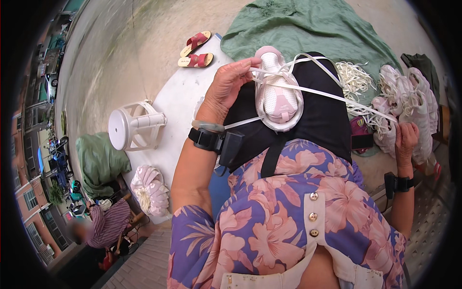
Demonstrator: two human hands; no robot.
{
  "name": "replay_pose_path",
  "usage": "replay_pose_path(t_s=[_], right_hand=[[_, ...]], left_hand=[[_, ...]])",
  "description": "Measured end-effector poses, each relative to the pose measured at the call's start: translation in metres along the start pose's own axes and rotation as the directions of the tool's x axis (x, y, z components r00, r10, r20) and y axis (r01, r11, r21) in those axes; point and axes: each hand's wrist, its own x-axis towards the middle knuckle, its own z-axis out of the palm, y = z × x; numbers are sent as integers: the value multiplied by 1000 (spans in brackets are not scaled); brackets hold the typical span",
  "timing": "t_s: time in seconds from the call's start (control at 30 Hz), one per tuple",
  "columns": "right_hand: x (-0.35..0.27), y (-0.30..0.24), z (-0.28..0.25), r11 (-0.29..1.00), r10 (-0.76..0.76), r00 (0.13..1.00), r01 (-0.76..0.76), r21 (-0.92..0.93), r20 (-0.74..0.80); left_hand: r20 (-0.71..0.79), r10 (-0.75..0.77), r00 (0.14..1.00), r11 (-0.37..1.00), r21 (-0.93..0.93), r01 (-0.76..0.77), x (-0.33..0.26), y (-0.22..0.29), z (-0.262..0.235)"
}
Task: Lacing and preparing a pair of pink and white sneakers.
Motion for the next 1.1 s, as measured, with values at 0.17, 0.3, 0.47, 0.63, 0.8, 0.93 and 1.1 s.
replay_pose_path(t_s=[0.17, 0.3, 0.47, 0.63, 0.8, 0.93, 1.1], right_hand=[[-40, 39, -29, 992, 89, 991, -97, -80, -100], [-82, 78, -48, 948, 143, 977, -180, -261, -156], [-142, 106, -23, 895, 437, 897, -427, -130, 65], [-70, 31, 36, 933, 277, 795, -357, 48, 539], [79, -91, 50, 849, -1, 980, -104, 518, 199], [141, -158, 72, 757, -195, 980, 178, 629, -42], [152, -194, 93, 826, -244, 969, 188, 531, 36]], left_hand=[[-161, -94, 982, 921, 360, 147, 7, -9, 13], [-238, -42, 970, 747, 638, 188, 11, -26, 14], [-184, 206, 961, 492, 868, 61, 14, -44, 16], [-133, 281, 950, 399, 917, 10, 9, -44, 21], [-76, 396, 915, 391, 916, -93, 7, -56, 25], [32, 504, 863, 231, 958, -170, 7, -57, 33], [85, 527, 846, 119, 978, -172, 16, -53, 43]])
